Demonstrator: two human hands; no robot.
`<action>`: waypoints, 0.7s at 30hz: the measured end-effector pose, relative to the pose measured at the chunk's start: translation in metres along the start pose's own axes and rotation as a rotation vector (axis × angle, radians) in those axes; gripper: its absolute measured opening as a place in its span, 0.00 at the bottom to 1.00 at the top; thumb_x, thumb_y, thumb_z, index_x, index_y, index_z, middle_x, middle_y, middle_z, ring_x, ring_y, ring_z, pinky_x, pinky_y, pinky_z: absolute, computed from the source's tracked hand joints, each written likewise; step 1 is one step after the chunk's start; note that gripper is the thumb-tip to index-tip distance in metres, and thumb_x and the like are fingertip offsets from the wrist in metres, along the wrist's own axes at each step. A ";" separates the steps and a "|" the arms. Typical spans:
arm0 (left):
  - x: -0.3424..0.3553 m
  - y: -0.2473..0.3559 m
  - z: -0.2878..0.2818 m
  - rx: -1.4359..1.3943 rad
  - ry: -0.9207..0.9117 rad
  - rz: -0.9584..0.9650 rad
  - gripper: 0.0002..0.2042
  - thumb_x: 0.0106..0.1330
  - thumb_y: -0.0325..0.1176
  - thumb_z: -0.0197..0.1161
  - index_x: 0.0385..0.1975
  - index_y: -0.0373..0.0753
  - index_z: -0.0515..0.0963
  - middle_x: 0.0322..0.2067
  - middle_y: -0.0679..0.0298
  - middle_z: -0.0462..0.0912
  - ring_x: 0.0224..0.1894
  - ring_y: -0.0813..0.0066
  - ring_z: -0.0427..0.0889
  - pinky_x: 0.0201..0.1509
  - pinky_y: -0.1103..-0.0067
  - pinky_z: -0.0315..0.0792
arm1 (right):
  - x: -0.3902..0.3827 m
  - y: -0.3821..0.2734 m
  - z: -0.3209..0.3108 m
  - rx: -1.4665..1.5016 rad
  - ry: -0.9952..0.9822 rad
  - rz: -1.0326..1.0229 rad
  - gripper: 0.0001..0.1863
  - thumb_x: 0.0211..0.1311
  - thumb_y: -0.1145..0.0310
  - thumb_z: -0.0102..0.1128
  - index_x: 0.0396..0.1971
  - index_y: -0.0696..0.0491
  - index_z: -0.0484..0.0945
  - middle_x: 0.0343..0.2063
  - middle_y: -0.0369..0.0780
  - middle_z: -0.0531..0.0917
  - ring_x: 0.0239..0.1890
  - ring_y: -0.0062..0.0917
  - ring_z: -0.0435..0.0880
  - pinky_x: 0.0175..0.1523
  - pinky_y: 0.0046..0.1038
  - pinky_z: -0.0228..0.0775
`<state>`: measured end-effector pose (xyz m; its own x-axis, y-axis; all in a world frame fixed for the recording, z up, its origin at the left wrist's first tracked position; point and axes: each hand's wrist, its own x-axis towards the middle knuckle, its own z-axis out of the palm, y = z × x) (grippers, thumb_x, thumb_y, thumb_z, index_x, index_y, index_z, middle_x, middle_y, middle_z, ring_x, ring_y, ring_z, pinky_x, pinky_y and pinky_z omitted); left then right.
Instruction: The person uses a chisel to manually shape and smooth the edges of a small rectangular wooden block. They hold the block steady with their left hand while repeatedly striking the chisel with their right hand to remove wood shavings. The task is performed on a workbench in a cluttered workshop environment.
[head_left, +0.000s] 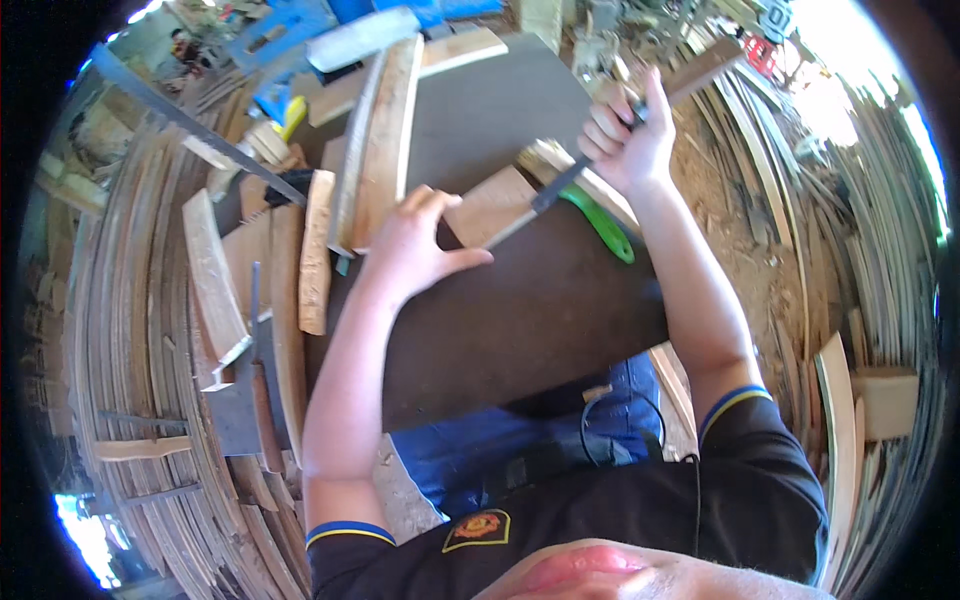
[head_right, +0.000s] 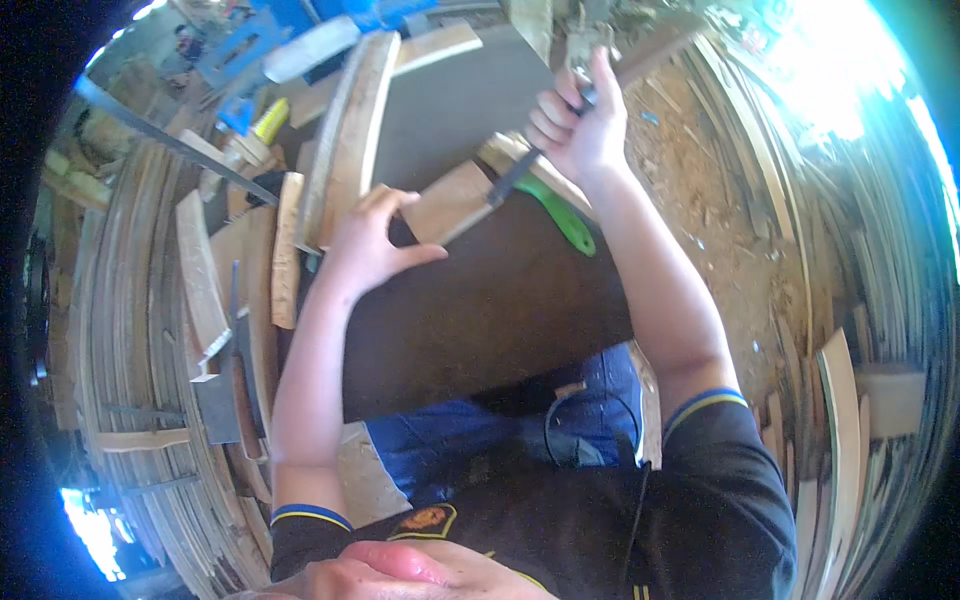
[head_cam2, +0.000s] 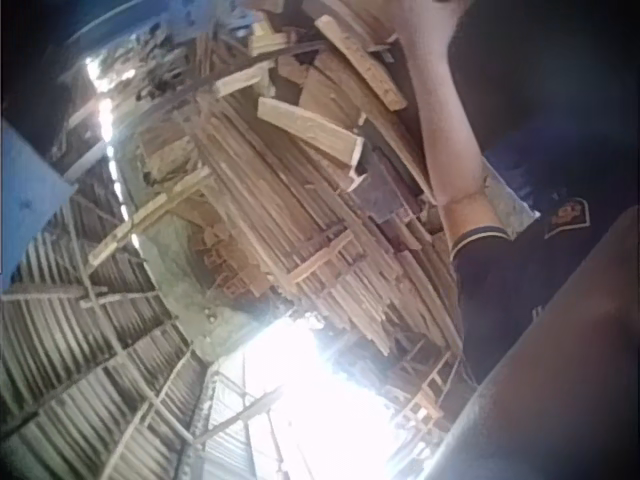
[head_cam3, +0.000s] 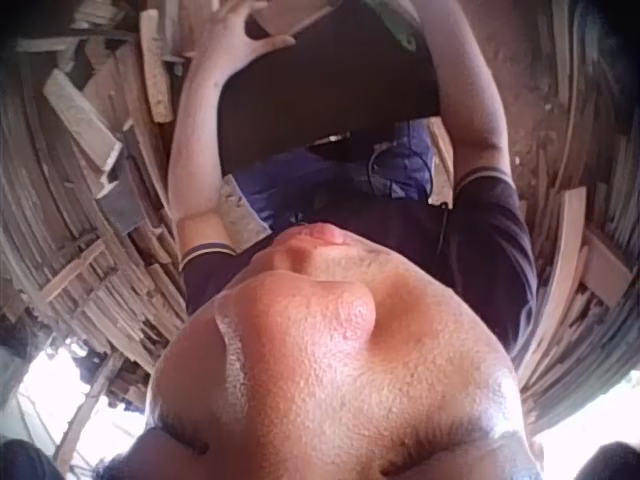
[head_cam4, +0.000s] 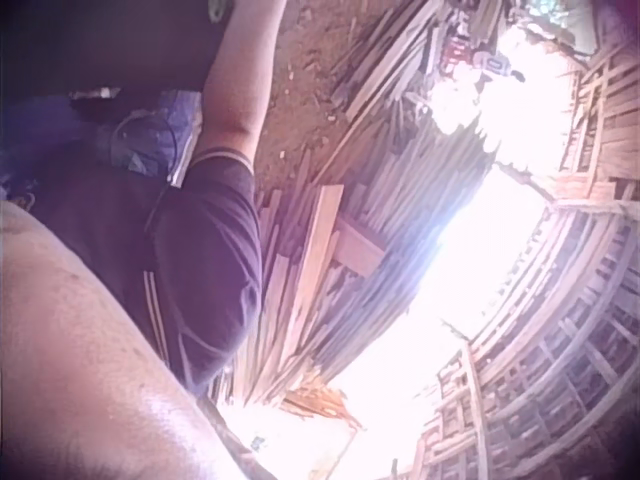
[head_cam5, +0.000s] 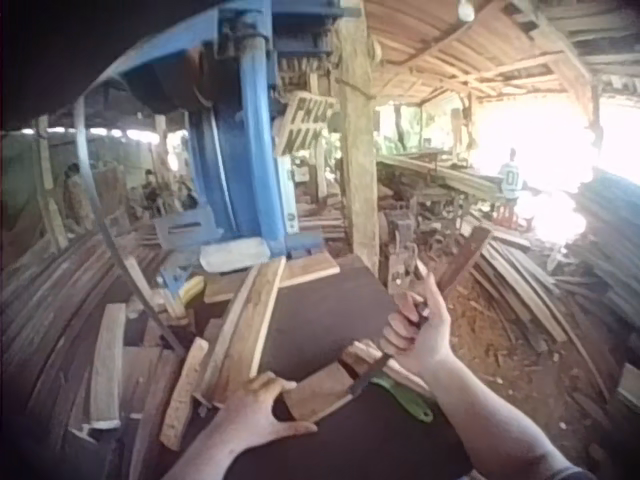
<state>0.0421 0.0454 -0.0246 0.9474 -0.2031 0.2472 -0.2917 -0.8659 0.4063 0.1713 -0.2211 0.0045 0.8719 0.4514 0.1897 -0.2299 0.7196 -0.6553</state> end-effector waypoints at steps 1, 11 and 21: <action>0.000 0.000 0.002 0.007 -0.007 -0.008 0.36 0.44 0.56 0.78 0.48 0.36 0.78 0.44 0.56 0.80 0.49 0.60 0.81 0.56 0.69 0.75 | 0.000 0.001 -0.004 0.017 -0.020 -0.002 0.32 0.66 0.32 0.42 0.15 0.44 0.57 0.10 0.26 0.51 0.13 0.16 0.45 0.20 0.24 0.37; -0.001 -0.001 0.002 0.017 0.003 0.001 0.37 0.44 0.57 0.78 0.48 0.36 0.77 0.46 0.56 0.79 0.52 0.57 0.79 0.56 0.67 0.74 | -0.011 0.027 0.023 0.010 0.056 0.090 0.32 0.67 0.32 0.43 0.15 0.44 0.56 0.10 0.28 0.50 0.13 0.17 0.45 0.21 0.25 0.37; -0.001 0.002 0.007 0.012 0.040 0.046 0.38 0.40 0.57 0.79 0.47 0.35 0.77 0.43 0.57 0.79 0.49 0.58 0.80 0.54 0.67 0.75 | -0.007 0.040 0.013 0.086 0.026 0.006 0.31 0.68 0.35 0.44 0.15 0.44 0.56 0.10 0.28 0.51 0.13 0.18 0.45 0.22 0.24 0.39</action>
<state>0.0417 0.0403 -0.0298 0.9269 -0.2243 0.3008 -0.3329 -0.8615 0.3834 0.1506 -0.1890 -0.0136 0.8811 0.4426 0.1666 -0.2702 0.7602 -0.5908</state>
